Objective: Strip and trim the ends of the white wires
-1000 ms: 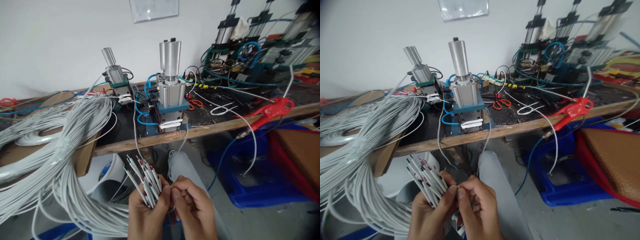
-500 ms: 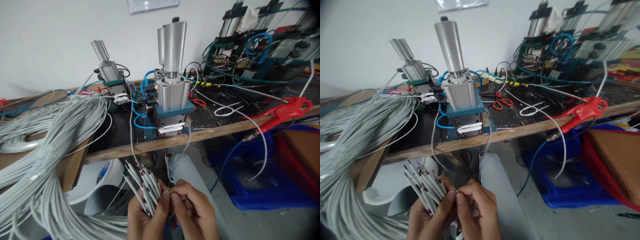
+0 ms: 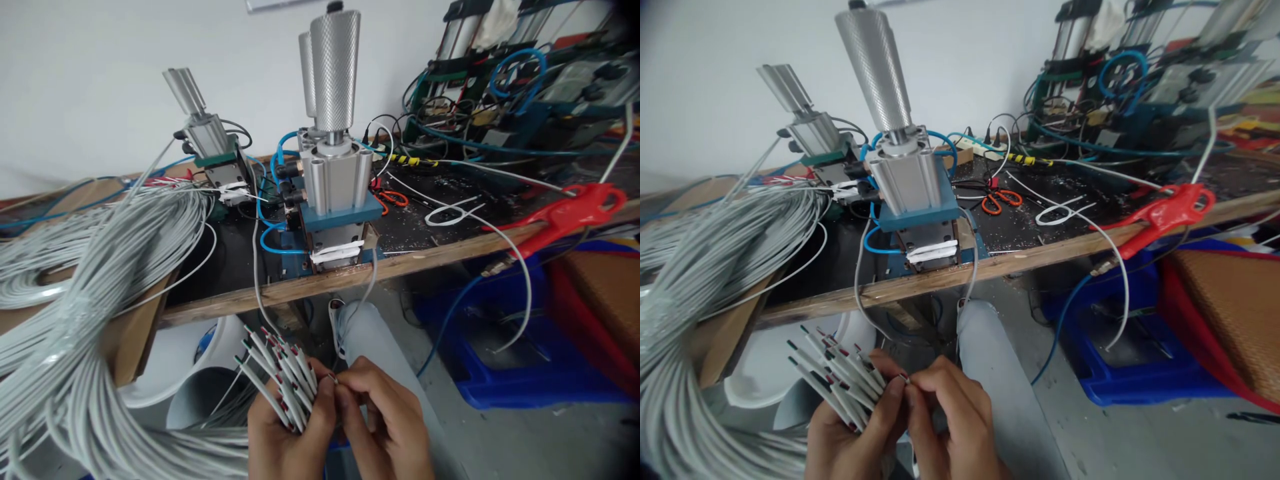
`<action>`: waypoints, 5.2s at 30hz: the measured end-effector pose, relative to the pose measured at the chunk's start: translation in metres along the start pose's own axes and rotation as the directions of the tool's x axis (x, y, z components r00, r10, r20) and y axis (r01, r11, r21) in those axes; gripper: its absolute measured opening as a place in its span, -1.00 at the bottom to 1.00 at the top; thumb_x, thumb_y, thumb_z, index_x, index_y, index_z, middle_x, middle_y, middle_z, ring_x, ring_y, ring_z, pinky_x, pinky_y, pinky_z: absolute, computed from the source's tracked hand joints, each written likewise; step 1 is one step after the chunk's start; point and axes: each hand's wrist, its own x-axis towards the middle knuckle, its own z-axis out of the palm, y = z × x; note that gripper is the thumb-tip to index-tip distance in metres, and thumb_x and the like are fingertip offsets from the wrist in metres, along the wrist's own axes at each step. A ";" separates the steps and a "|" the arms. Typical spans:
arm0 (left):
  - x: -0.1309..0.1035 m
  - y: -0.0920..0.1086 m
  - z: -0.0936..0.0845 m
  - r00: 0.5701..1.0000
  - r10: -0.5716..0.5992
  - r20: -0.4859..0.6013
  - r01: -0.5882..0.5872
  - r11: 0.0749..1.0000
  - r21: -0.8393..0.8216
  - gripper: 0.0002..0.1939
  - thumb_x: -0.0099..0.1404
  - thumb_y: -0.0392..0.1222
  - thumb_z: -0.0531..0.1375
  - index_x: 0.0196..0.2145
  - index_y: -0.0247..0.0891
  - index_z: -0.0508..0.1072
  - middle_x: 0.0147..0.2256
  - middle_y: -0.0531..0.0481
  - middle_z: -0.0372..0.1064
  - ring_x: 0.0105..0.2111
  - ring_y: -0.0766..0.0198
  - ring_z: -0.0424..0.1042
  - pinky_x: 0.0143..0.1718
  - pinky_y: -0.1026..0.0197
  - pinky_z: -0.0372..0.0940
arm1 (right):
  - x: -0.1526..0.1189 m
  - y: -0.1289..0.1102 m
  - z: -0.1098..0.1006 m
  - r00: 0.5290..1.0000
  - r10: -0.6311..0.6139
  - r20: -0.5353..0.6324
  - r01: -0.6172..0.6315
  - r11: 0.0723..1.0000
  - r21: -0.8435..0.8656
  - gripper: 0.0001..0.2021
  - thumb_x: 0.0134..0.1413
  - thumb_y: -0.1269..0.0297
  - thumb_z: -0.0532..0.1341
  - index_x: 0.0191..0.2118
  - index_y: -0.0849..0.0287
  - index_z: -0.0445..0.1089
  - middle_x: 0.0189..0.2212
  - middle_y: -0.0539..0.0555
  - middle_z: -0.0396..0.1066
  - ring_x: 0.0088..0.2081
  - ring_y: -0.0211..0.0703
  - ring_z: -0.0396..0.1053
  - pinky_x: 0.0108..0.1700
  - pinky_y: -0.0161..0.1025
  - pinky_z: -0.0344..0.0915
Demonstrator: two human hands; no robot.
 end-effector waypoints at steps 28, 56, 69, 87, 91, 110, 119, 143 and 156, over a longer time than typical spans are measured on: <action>-0.006 -0.010 -0.003 1.000 0.010 0.004 -0.010 1.000 0.010 -0.72 -0.02 -0.03 0.53 -0.57 -0.20 0.57 -0.63 0.12 0.36 -0.63 0.38 0.30 -0.60 0.42 0.28 | -0.006 -0.005 0.009 0.991 -0.019 -0.136 0.004 0.994 -0.106 -0.84 0.33 0.46 0.14 -0.27 0.10 0.40 -0.52 -0.08 0.32 -0.53 -0.30 0.32 -0.54 -0.35 0.18; -0.029 0.021 -0.031 0.938 0.176 0.297 -0.242 0.949 0.202 -0.84 0.04 -0.22 0.32 -0.61 -0.27 0.44 -0.65 0.14 0.25 -0.61 0.37 0.16 -0.55 0.34 0.13 | -0.016 -0.046 -0.031 0.939 -0.237 0.248 0.312 0.890 -0.332 -0.83 0.41 0.45 0.07 -0.24 0.10 0.32 -0.43 -0.06 0.36 -0.45 -0.29 0.39 -0.40 -0.34 0.28; 0.031 0.023 0.015 0.948 -0.050 0.315 0.070 0.996 -0.054 -0.78 0.08 -0.22 0.40 -0.57 -0.30 0.44 -0.71 0.20 0.15 -0.71 0.50 0.02 -0.67 0.43 -0.07 | 0.036 0.010 -0.031 0.937 -0.338 0.082 0.341 0.940 -0.023 -0.74 0.28 0.54 0.23 -0.04 0.05 0.49 -0.25 0.03 0.60 -0.29 -0.19 0.59 -0.25 -0.27 0.56; 0.050 0.062 0.043 0.969 0.245 -0.027 -0.245 0.944 -0.223 -0.93 0.17 -0.20 0.40 -0.44 -0.16 0.59 -0.72 0.21 0.20 -0.78 0.46 0.11 -0.74 0.38 0.04 | 0.104 0.030 -0.018 0.915 -0.403 0.013 0.377 0.842 -0.387 -0.70 0.37 0.51 0.15 0.09 0.10 0.48 -0.08 0.15 0.59 -0.10 -0.08 0.60 -0.11 -0.16 0.58; 0.052 0.064 0.046 0.960 0.280 -0.010 -0.274 0.933 -0.233 -0.94 0.18 -0.22 0.38 -0.42 -0.18 0.58 -0.68 0.20 0.24 -0.79 0.47 0.10 -0.76 0.37 0.02 | 0.107 0.029 -0.019 0.913 -0.406 0.045 0.386 0.823 -0.417 -0.69 0.35 0.53 0.16 0.09 0.14 0.47 -0.07 0.16 0.59 -0.09 -0.07 0.58 -0.08 -0.14 0.57; 0.054 0.058 0.040 0.965 0.262 0.023 -0.248 0.935 -0.252 -0.95 0.20 -0.22 0.36 -0.42 -0.15 0.58 -0.69 0.19 0.29 -0.84 0.48 0.05 -0.82 0.34 -0.03 | 0.114 0.023 -0.020 0.915 -0.397 0.080 0.383 0.785 -0.488 -0.74 0.39 0.52 0.12 0.04 0.23 0.50 -0.04 0.13 0.61 -0.07 -0.16 0.59 -0.03 -0.24 0.53; 0.048 0.060 0.036 0.978 0.190 0.090 -0.159 0.949 -0.273 -0.94 0.22 -0.19 0.39 -0.40 -0.13 0.60 -0.65 0.19 0.33 -0.81 0.51 0.11 -0.77 0.36 0.04 | 0.114 0.023 -0.017 0.910 -0.412 0.049 0.376 0.770 -0.515 -0.76 0.35 0.56 0.15 0.02 0.38 0.52 -0.10 0.18 0.61 -0.11 -0.09 0.59 -0.05 -0.21 0.51; 0.049 0.057 0.038 0.973 0.226 0.047 -0.203 0.935 -0.289 -0.94 0.21 -0.24 0.38 -0.43 -0.16 0.60 -0.67 0.20 0.33 -0.85 0.52 0.05 -0.83 0.36 -0.03 | 0.115 0.024 -0.021 0.913 -0.400 0.085 0.385 0.772 -0.506 -0.76 0.41 0.49 0.09 0.02 0.16 0.46 -0.05 0.14 0.61 -0.06 -0.09 0.60 -0.05 -0.15 0.57; 0.044 0.061 0.037 0.989 0.132 0.068 -0.111 0.961 -0.254 -0.93 0.19 -0.20 0.37 -0.45 -0.13 0.58 -0.72 0.18 0.23 -0.81 0.46 0.12 -0.76 0.37 -0.02 | 0.113 0.027 -0.019 0.910 -0.409 0.075 0.389 0.775 -0.498 -0.71 0.39 0.52 0.09 0.06 0.14 0.46 -0.03 0.16 0.60 -0.06 -0.05 0.60 -0.04 -0.12 0.58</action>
